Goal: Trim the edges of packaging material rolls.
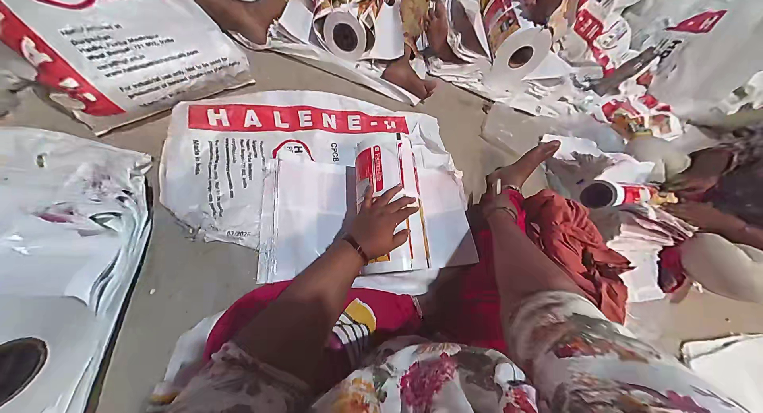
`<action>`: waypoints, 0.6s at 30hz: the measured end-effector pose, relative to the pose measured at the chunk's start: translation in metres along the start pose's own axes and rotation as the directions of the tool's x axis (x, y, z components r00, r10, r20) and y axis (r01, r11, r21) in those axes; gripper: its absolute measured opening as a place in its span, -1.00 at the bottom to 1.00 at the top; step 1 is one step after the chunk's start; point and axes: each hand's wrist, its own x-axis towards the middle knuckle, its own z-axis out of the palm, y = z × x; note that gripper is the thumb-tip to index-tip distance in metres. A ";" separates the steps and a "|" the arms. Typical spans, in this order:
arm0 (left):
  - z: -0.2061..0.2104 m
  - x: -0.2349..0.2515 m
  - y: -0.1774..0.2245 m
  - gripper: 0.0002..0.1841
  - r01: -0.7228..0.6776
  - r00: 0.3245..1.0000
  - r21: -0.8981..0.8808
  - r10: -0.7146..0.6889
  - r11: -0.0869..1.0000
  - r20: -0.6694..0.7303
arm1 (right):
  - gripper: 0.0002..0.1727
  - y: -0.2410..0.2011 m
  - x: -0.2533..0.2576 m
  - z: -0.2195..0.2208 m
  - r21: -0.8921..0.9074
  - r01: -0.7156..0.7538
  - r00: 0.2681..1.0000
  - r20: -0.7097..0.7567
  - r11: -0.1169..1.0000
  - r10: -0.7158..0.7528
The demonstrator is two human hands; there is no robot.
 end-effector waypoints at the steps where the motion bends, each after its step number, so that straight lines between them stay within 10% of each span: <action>1: 0.000 -0.002 -0.003 -0.48 -0.004 1.000 -0.004 0.004 1.000 -0.009 | -0.26 -0.019 -0.024 -0.022 -0.037 -0.005 0.997 0.077 0.999 0.007; 6: 0.004 0.004 -0.005 -0.55 -0.042 0.999 -0.052 0.040 0.998 -0.035 | -0.34 -0.096 -0.130 -0.106 0.338 0.096 0.937 0.286 0.936 -0.199; 9: 0.003 0.005 -0.007 -0.57 -0.068 0.996 -0.081 0.063 0.994 -0.066 | -0.64 -0.100 -0.183 -0.100 0.719 -0.336 0.817 0.544 0.609 -0.192; 15: 0.002 -0.009 -0.029 -0.47 0.110 0.975 -0.143 -0.135 0.984 -0.178 | -0.71 -0.043 -0.215 -0.029 0.619 -0.686 0.701 0.703 0.382 0.119; 17: -0.008 -0.027 -0.044 -0.42 0.321 0.880 -0.534 -0.455 0.782 -0.136 | -0.67 -0.054 -0.213 -0.064 0.681 -0.680 0.713 0.701 0.271 0.028; 18: -0.018 -0.034 -0.048 -0.38 0.328 0.763 -0.798 -0.640 0.505 -0.091 | -0.64 -0.060 -0.210 -0.091 0.725 -0.662 0.732 0.680 0.191 -0.045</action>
